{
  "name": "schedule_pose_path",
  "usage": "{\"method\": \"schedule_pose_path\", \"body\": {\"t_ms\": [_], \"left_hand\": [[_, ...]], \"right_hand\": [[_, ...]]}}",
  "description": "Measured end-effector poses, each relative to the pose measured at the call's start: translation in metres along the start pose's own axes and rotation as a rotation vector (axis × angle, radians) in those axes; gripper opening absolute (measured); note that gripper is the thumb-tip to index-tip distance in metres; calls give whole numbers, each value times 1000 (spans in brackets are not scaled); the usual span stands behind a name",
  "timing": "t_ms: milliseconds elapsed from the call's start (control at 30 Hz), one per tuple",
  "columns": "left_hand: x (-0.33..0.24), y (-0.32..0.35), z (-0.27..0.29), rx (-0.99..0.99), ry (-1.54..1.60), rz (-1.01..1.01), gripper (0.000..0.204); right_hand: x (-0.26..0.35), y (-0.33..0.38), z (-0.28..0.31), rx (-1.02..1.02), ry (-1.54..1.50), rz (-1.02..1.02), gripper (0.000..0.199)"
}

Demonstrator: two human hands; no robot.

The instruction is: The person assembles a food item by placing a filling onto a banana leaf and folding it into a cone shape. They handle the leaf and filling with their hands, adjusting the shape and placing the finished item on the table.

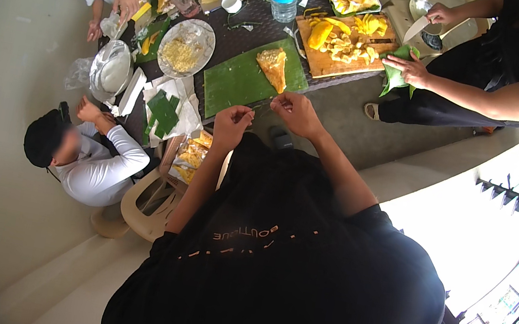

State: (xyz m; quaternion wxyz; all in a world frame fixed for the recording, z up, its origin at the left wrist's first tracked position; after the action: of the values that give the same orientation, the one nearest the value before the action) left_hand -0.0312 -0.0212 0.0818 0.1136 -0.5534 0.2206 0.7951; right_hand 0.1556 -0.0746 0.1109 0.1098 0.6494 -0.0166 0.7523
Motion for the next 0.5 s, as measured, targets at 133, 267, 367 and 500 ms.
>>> {"method": "schedule_pose_path", "body": {"t_ms": [133,267,367,500], "left_hand": [[3,-2,1,-8,11,-19,15],[5,-1,3,-16,-12,-17,14],[7,1,4,-25,1,-12,14],[5,4,4,-35,28,-6,14]], "right_hand": [[0,-2,0,-9,-15,-16,25],[0,-4,-2,0,-34,-2,24],[1,-4,-4,11,-32,4,23],[4,-4,-5,13,-18,-5,23]]}}
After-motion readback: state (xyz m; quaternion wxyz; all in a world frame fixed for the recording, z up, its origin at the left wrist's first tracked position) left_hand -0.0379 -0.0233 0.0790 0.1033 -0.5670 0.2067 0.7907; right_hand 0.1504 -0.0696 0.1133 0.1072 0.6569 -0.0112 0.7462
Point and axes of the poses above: each hand's wrist, its own y-axis away from the middle knuckle, its own z-axis out of the back of the hand, x = y × z, the point moved 5 cm from there along -y, towards the middle knuckle, and after that the axes turned 7 degrees about -y, right-handed, at the moved point
